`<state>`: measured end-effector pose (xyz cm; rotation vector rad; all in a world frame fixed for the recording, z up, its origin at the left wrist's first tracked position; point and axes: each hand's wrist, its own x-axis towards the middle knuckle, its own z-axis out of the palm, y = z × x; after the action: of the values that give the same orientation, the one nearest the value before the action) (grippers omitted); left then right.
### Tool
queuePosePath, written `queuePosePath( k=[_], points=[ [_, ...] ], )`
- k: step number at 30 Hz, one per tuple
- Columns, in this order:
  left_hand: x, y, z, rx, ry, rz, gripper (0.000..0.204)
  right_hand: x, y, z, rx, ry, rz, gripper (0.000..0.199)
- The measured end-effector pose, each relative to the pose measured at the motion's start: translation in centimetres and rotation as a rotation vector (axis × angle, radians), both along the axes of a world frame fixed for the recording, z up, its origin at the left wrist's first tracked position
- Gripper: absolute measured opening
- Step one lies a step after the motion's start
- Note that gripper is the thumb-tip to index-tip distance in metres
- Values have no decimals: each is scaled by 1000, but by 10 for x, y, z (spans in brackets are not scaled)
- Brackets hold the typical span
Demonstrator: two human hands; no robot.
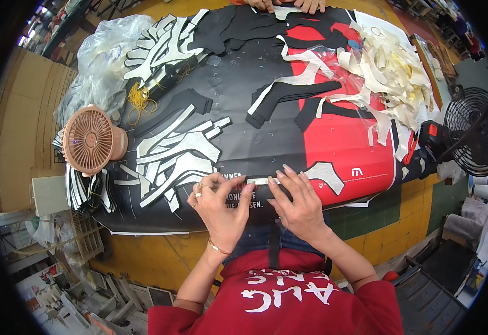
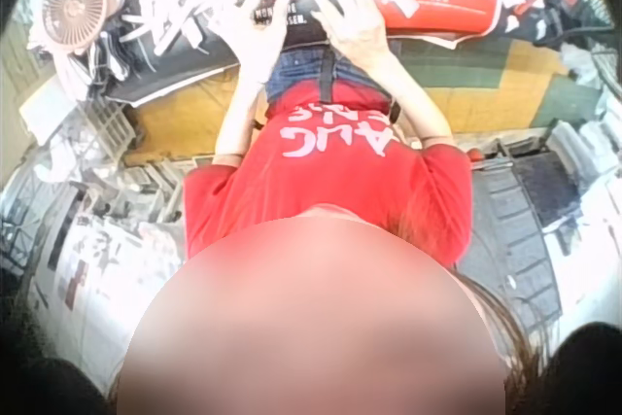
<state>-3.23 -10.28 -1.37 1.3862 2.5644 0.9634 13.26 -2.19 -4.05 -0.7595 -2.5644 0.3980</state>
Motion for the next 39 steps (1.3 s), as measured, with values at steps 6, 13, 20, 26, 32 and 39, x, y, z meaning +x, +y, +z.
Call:
queuePosePath(
  k=[6,13,20,26,32,39],
  points=[
    [7,4,-1,-50,24,5,14,0,-1,0,-3,-2,-1,46],
    [11,8,9,-69,95,-104,11,0,0,1,4,-14,6,46],
    [17,19,18,-105,145,-191,10,1,2,4,-1,-33,26,46],
    [-6,20,16,-179,5,-118,11,1,1,4,-4,-45,34,46],
    [-5,22,17,-214,-8,-108,12,1,1,4,-3,-39,34,46],
    [-5,21,16,-238,-4,-101,11,2,1,4,6,-54,29,46]
  ],
)
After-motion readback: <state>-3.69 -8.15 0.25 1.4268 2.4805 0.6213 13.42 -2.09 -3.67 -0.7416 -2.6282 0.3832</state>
